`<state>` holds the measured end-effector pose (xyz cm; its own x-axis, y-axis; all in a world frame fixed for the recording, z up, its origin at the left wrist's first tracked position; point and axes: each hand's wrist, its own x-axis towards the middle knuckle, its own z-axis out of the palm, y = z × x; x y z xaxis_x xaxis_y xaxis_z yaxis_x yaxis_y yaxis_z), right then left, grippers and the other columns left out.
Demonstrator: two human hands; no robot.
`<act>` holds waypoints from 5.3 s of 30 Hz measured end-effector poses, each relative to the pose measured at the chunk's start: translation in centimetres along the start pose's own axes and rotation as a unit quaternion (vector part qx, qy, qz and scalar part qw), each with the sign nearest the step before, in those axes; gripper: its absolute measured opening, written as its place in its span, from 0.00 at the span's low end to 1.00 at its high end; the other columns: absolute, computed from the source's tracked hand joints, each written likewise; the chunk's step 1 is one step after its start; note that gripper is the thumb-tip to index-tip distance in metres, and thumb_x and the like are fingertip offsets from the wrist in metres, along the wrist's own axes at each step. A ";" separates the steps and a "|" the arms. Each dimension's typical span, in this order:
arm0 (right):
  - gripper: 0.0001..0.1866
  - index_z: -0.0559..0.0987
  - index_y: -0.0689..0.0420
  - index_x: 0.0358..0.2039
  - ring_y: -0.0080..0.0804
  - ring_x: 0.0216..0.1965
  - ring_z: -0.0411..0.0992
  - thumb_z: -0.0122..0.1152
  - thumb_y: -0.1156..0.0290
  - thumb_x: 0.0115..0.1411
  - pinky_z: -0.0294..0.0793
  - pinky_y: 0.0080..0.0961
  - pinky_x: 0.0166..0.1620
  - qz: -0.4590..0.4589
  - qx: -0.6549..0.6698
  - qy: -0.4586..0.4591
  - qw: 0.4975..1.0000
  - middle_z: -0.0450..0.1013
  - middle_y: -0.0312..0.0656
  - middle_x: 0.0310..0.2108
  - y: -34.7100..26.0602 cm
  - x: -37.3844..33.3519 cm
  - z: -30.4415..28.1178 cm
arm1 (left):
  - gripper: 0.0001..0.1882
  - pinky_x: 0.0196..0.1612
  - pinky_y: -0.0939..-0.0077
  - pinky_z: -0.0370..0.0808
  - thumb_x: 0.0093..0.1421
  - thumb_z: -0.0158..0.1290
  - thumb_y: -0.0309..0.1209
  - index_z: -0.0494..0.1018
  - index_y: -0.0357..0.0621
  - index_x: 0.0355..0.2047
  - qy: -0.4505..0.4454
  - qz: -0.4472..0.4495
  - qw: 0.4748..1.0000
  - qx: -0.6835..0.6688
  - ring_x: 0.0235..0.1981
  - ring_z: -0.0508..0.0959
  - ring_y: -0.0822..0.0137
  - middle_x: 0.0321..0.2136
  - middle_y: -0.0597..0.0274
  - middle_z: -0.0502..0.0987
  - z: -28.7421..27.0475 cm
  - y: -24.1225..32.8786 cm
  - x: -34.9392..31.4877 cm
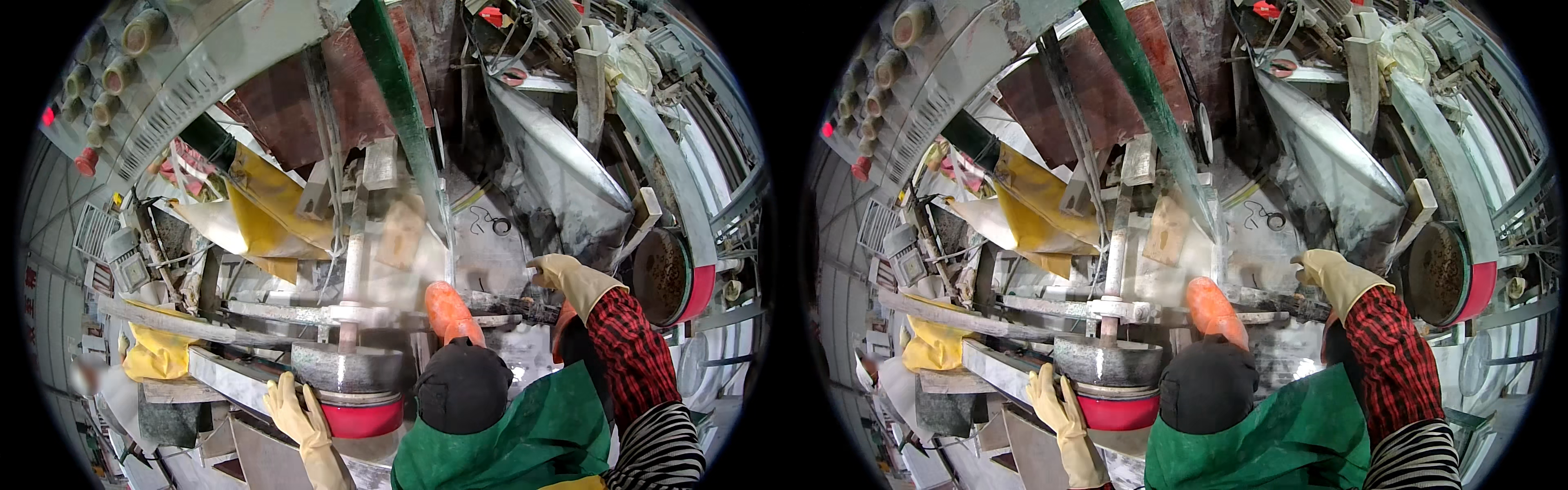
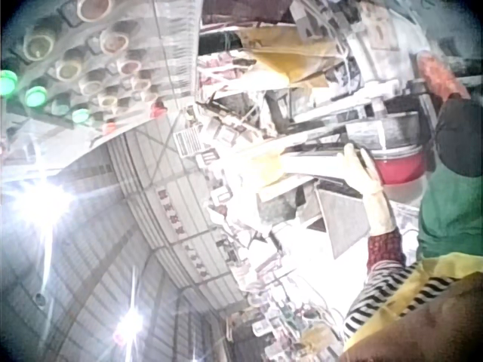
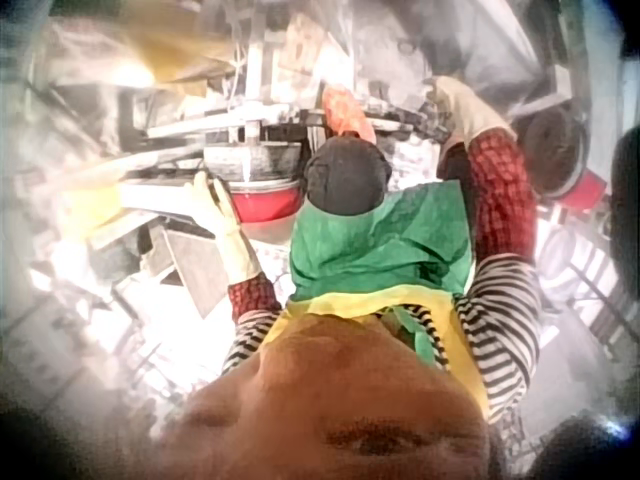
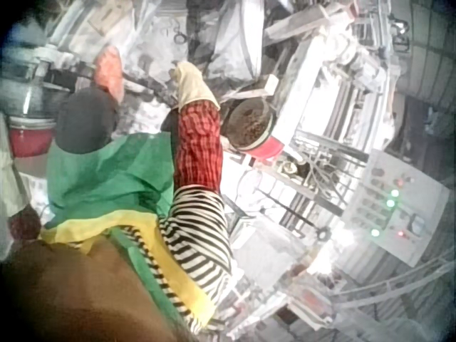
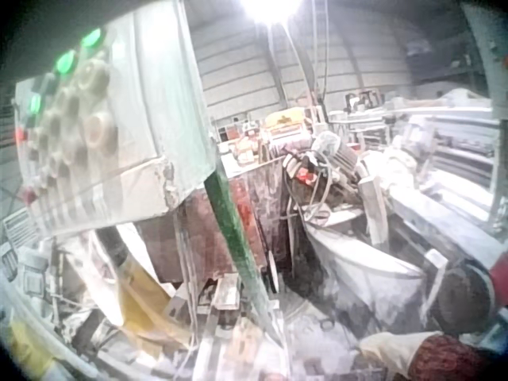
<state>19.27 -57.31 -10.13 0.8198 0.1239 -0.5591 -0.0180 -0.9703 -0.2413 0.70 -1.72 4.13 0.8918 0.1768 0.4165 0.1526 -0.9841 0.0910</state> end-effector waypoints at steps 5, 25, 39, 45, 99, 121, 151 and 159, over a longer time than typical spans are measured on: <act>0.29 0.76 0.42 0.60 0.48 0.45 0.79 0.59 0.56 0.56 0.79 0.42 0.48 0.003 -0.007 -0.024 1.000 0.81 0.49 0.43 -0.3 0.1 0.2 | 0.20 0.67 0.43 0.58 0.59 0.58 0.30 0.75 0.38 0.52 -0.008 -0.020 1.000 -0.008 0.59 0.70 0.35 0.52 0.48 0.78 0.0 0.6 -0.1; 0.32 0.73 0.42 0.64 0.46 0.49 0.79 0.61 0.61 0.56 0.79 0.42 0.49 -0.010 -0.012 -0.040 0.999 0.81 0.46 0.47 -0.8 -2.4 -2.0 | 0.14 0.67 0.42 0.56 0.60 0.56 0.30 0.78 0.38 0.46 0.026 -0.046 0.996 -0.071 0.53 0.73 0.37 0.41 0.46 0.80 -0.6 3.1 -1.3; 0.28 0.76 0.38 0.61 0.44 0.54 0.77 0.58 0.61 0.57 0.77 0.42 0.54 0.040 0.017 -0.055 0.998 0.78 0.43 0.53 1.0 -1.3 -2.1 | 0.40 0.68 0.52 0.62 0.57 0.66 0.36 0.62 0.42 0.67 -0.009 -0.293 0.939 -0.180 0.67 0.60 0.43 0.70 0.40 0.52 0.9 2.4 -0.9; 0.23 0.83 0.43 0.49 0.48 0.39 0.81 0.65 0.64 0.49 0.79 0.44 0.40 0.037 0.109 -0.001 0.993 0.82 0.48 0.39 -0.1 -2.0 -2.9 | 0.36 0.58 0.65 0.72 0.53 0.60 0.18 0.63 0.37 0.64 -0.008 -0.199 0.960 -0.196 0.59 0.70 0.53 0.62 0.48 0.65 1.4 -1.5 -1.6; 0.22 0.69 0.57 0.58 0.37 0.38 0.79 0.53 0.75 0.62 0.79 0.32 0.26 0.312 0.520 0.688 0.399 0.79 0.46 0.40 31.6 -23.2 0.6 | 0.24 0.64 0.49 0.66 0.69 0.50 0.47 0.78 0.42 0.54 -0.048 0.078 0.993 0.080 0.59 0.71 0.39 0.57 0.36 0.73 1.2 -7.5 2.5; 0.25 0.73 0.47 0.63 0.38 0.24 0.79 0.55 0.59 0.65 0.78 0.35 0.27 0.319 0.294 0.409 0.803 0.79 0.47 0.26 18.4 -22.0 -9.9 | 0.22 0.64 0.49 0.68 0.68 0.53 0.39 0.73 0.44 0.59 -0.039 0.049 0.995 0.080 0.59 0.72 0.43 0.60 0.45 0.71 1.7 -5.5 0.9; 0.31 0.75 0.37 0.61 0.42 0.46 0.81 0.66 0.63 0.55 0.80 0.45 0.42 0.071 -0.052 -0.059 0.994 0.82 0.38 0.46 -0.6 -2.1 -1.5 | 0.20 0.62 0.52 0.68 0.69 0.50 0.37 0.76 0.35 0.54 0.003 -0.021 1.000 -0.003 0.57 0.72 0.41 0.58 0.37 0.72 0.7 -1.1 -0.5; 0.14 0.87 0.50 0.40 0.44 0.41 0.82 0.66 0.65 0.52 0.79 0.45 0.37 0.061 -0.001 -0.006 0.998 0.83 0.44 0.39 0.0 -2.4 -1.4 | 0.20 0.61 0.56 0.70 0.68 0.52 0.36 0.76 0.35 0.54 -0.021 -0.057 0.997 -0.044 0.56 0.74 0.43 0.57 0.38 0.73 1.5 -1.8 -0.4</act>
<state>18.08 -57.89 -7.68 0.8041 0.0069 -0.5944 -0.1162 -0.9788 -0.1685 0.72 -0.07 2.42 0.8878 0.2846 0.3616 0.2173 -0.9520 0.2157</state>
